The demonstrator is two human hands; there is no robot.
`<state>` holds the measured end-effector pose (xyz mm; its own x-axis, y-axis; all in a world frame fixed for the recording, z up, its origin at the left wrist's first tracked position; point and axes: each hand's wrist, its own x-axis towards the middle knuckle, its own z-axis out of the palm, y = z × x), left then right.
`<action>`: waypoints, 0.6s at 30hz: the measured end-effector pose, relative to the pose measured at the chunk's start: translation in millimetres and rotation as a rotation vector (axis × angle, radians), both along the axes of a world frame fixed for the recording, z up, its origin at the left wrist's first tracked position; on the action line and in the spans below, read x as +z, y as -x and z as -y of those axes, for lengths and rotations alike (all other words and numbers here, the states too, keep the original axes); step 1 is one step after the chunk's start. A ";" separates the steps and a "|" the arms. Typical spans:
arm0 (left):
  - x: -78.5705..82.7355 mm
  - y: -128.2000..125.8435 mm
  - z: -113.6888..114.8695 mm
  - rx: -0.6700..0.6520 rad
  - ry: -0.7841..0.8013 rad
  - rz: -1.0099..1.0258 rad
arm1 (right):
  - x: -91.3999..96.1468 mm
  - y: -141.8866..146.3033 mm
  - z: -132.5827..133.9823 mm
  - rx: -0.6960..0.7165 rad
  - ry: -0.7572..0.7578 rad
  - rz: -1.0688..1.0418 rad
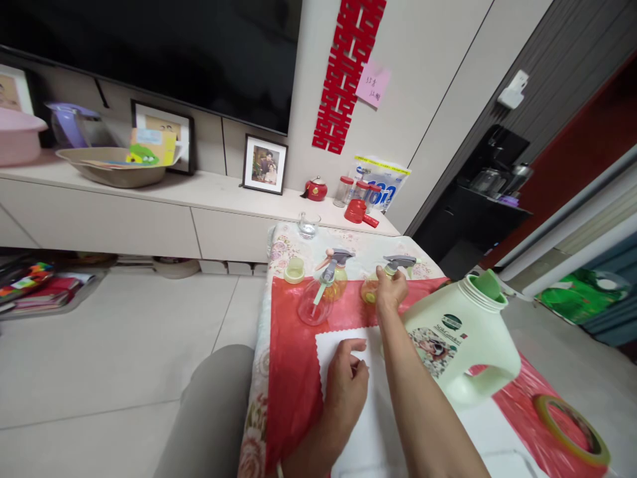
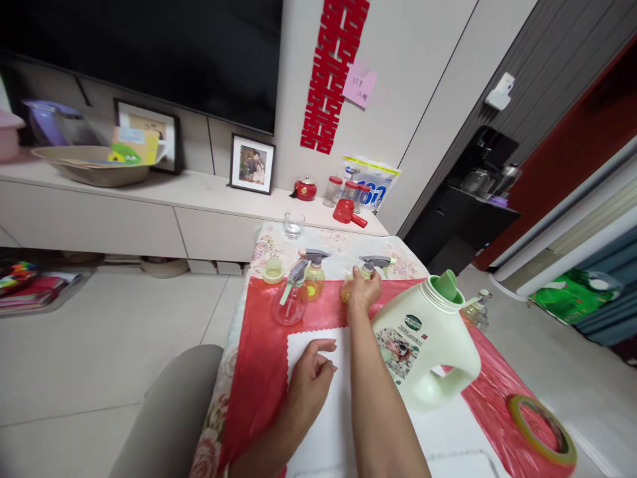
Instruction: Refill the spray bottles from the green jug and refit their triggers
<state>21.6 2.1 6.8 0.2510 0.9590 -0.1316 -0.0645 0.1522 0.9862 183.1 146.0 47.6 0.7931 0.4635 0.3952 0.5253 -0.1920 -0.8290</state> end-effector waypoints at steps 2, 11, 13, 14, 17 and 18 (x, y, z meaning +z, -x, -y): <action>-2.9 -1.2 -0.9 0.012 -0.019 -0.002 | 3.4 2.2 -3.5 -0.002 -0.008 -0.042; -6.1 -2.8 5.3 0.343 -0.467 -0.207 | 57.0 62.4 88.4 0.310 -0.098 0.040; -2.2 -0.4 7.2 0.381 -0.595 -0.247 | 65.8 73.0 123.2 0.428 -0.043 0.062; -0.1 0.7 7.8 0.381 -0.637 -0.247 | 68.4 75.8 138.2 0.469 -0.021 0.030; 6.0 2.7 9.7 0.300 -0.607 -0.166 | 69.2 75.9 169.6 0.629 -0.029 -0.219; 7.5 2.9 10.7 0.248 -0.553 -0.125 | 67.8 74.4 175.5 0.676 -0.051 -0.303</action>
